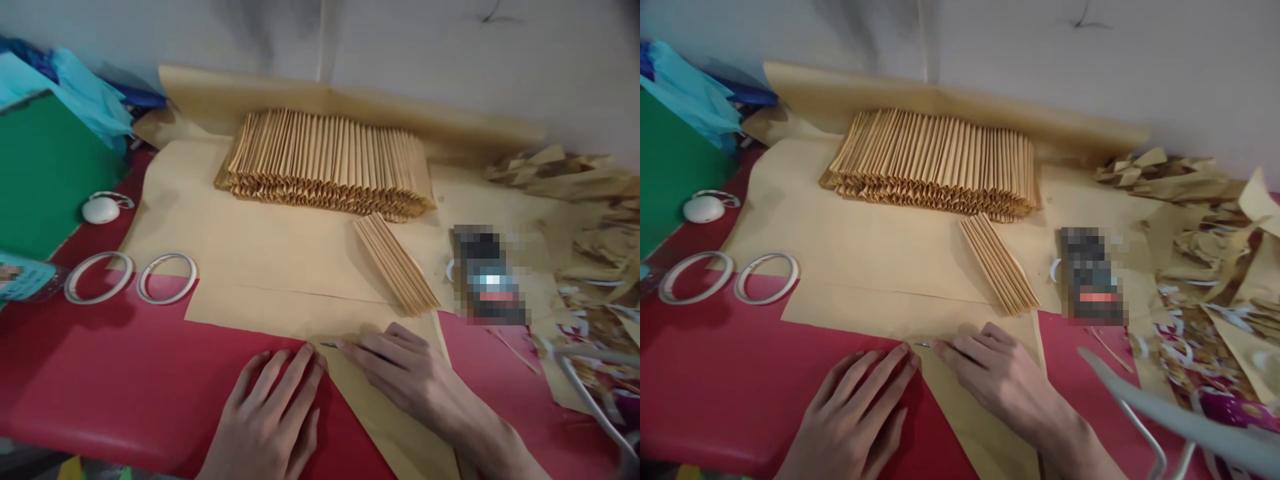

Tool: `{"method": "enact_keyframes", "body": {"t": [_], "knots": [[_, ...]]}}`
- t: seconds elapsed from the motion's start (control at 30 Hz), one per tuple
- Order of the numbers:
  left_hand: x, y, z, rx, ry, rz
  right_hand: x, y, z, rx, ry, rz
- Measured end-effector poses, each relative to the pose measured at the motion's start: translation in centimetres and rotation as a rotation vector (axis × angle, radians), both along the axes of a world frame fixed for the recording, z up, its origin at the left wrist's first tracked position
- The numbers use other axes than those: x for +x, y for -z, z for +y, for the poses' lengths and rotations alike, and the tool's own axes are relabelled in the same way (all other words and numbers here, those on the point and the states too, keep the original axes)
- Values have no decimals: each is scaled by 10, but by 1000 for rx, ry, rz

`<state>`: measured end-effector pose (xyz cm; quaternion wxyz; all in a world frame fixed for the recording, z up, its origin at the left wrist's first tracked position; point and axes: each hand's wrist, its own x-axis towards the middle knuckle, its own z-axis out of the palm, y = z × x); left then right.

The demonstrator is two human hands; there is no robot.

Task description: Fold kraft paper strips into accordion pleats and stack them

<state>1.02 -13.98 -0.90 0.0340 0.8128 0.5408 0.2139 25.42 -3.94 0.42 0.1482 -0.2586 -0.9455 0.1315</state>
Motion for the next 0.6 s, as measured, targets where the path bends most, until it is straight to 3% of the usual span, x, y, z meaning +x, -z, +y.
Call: {"method": "enact_keyframes", "body": {"t": [0.33, 0.6], "knots": [[1, -2, 0, 7, -1, 13, 1, -3, 0, -31, -43, -36], [2, -4, 1, -14, -3, -4, 0, -11, 3, 86, -61, -53]]}}
